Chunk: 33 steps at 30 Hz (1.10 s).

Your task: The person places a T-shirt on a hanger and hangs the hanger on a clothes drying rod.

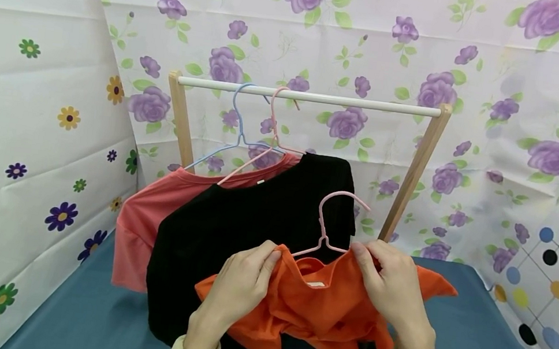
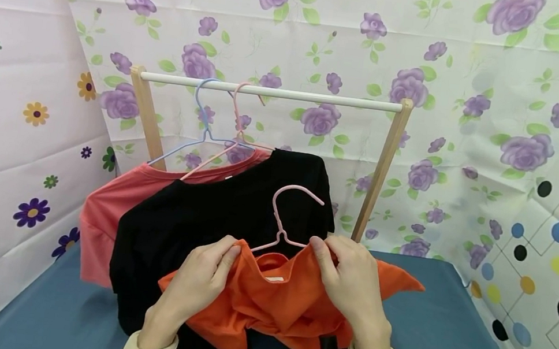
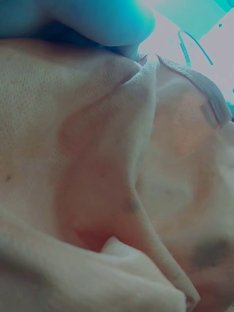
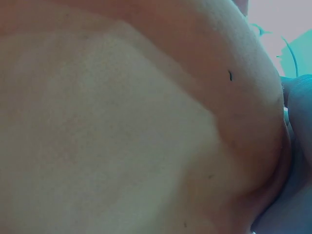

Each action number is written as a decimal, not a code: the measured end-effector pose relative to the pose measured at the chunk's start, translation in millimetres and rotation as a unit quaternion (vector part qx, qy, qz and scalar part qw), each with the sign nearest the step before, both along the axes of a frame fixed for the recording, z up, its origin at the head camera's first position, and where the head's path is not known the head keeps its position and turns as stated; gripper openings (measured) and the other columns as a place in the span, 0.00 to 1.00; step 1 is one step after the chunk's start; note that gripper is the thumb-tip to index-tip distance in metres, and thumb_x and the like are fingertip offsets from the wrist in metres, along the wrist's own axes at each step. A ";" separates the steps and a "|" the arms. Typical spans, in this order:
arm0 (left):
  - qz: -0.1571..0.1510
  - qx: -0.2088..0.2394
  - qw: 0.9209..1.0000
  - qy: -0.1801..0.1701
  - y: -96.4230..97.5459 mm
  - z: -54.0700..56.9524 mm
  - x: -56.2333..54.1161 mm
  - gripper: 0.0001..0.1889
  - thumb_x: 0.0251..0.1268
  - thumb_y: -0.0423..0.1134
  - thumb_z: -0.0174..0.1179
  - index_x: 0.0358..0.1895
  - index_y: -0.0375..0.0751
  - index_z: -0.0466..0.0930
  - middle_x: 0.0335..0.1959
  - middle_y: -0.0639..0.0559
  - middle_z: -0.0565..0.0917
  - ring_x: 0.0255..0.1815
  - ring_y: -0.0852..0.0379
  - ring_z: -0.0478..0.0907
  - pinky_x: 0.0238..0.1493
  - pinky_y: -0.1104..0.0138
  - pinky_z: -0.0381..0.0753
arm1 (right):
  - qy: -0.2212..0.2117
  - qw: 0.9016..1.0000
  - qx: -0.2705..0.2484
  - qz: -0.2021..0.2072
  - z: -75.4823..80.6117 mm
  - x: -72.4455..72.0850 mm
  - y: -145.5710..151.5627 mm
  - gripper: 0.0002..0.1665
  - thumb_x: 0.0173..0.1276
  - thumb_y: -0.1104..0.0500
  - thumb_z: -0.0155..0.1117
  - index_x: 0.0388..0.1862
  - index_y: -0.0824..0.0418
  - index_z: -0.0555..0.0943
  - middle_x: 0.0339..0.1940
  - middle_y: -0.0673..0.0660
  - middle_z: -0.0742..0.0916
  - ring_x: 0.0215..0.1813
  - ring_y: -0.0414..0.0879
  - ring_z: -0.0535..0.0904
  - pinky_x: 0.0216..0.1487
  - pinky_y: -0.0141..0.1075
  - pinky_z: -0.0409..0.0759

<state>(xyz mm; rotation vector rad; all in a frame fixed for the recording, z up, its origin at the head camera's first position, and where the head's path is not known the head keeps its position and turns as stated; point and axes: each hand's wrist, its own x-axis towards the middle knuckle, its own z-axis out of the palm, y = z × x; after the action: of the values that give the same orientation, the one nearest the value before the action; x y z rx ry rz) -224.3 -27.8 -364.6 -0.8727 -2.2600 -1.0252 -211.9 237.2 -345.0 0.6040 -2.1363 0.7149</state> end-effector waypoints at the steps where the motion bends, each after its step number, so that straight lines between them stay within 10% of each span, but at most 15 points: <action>1: 0.001 0.002 1.000 0.001 -0.8 0.3 -0.1 0.16 0.81 0.47 0.42 0.29 0.52 0.68 0.17 0.63 0.61 0.14 0.68 0.59 0.18 0.72 0.62 | 0.001 1.000 0.000 -0.002 0.1 0.0 0.7 0.17 0.71 0.62 0.61 0.22 0.46 0.74 0.18 0.39 0.66 0.20 0.35 0.62 0.23 0.32 0.62; 33: 0.057 0.010 0.998 0.033 -33.8 2.3 -4.5 0.10 0.77 0.46 0.51 0.34 0.54 0.76 0.15 0.65 0.62 0.16 0.69 0.63 0.20 0.70 0.66 | 0.036 0.993 0.038 -0.101 -0.5 -2.8 24.8 0.28 0.70 0.58 0.63 0.12 0.44 0.63 0.12 0.39 0.61 0.16 0.37 0.59 0.27 0.39 0.63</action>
<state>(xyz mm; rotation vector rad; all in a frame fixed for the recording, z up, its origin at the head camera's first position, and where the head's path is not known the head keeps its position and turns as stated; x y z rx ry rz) -228.8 -61.6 -362.3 -0.7500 -2.2126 -0.9524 -214.7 262.1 -345.5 0.4375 -2.1290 0.4947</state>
